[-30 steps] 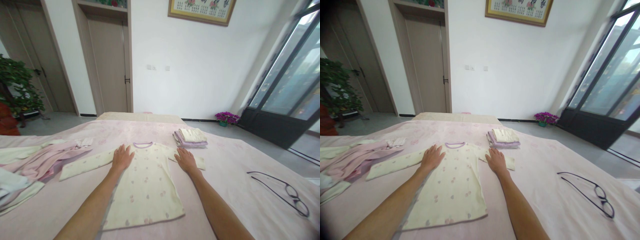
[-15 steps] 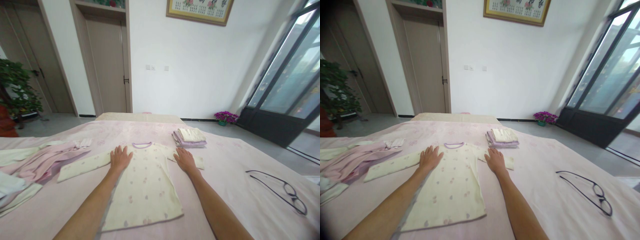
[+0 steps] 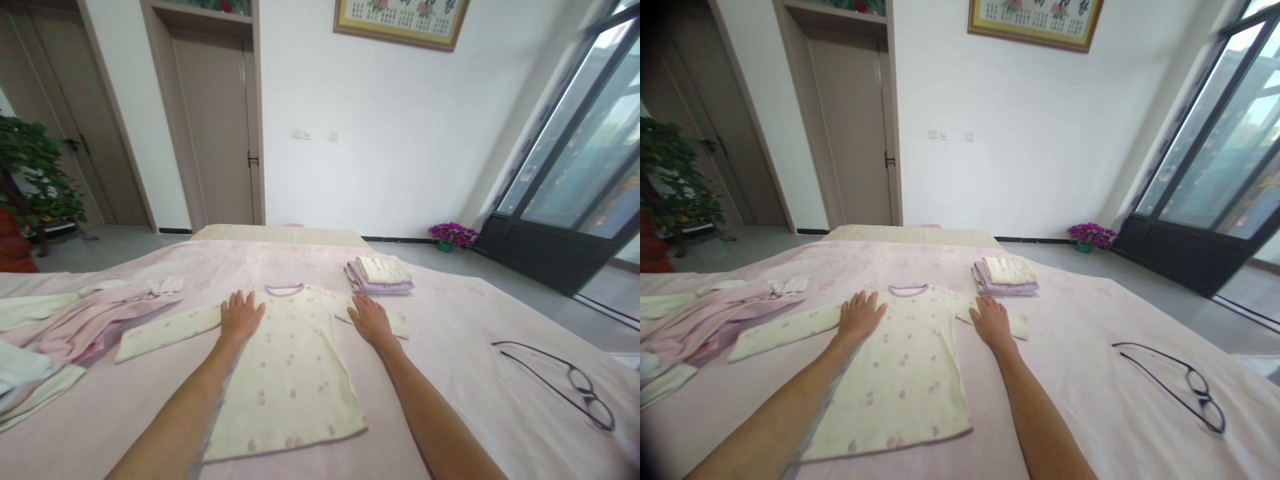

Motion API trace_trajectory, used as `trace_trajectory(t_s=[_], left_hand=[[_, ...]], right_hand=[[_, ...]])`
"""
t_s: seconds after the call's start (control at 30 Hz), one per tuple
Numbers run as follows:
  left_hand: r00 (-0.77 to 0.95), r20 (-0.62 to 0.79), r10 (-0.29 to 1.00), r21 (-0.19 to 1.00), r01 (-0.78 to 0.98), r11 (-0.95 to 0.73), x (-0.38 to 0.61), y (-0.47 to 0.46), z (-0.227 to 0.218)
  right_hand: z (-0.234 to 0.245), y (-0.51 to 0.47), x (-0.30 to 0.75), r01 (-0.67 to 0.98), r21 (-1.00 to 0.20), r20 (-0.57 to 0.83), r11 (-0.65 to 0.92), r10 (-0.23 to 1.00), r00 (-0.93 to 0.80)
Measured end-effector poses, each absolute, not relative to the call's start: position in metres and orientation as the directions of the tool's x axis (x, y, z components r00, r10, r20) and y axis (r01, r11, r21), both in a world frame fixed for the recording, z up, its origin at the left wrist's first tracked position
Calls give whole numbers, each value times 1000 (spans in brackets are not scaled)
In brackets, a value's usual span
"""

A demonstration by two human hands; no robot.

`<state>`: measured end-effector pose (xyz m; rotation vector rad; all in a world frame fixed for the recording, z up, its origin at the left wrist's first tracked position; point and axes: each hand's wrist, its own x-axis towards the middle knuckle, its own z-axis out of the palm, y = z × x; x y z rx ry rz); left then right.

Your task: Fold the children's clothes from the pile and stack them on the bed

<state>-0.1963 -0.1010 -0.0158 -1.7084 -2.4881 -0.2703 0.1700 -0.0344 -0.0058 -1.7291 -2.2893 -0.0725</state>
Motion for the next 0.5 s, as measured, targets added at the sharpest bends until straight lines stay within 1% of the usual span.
trace_trajectory(t_s=[0.5], left_hand=[[-360,193,913,93,933,349,-198,-100,-15]], right_hand=[[-9,-31,172,951,-123,259,285,934,-246]])
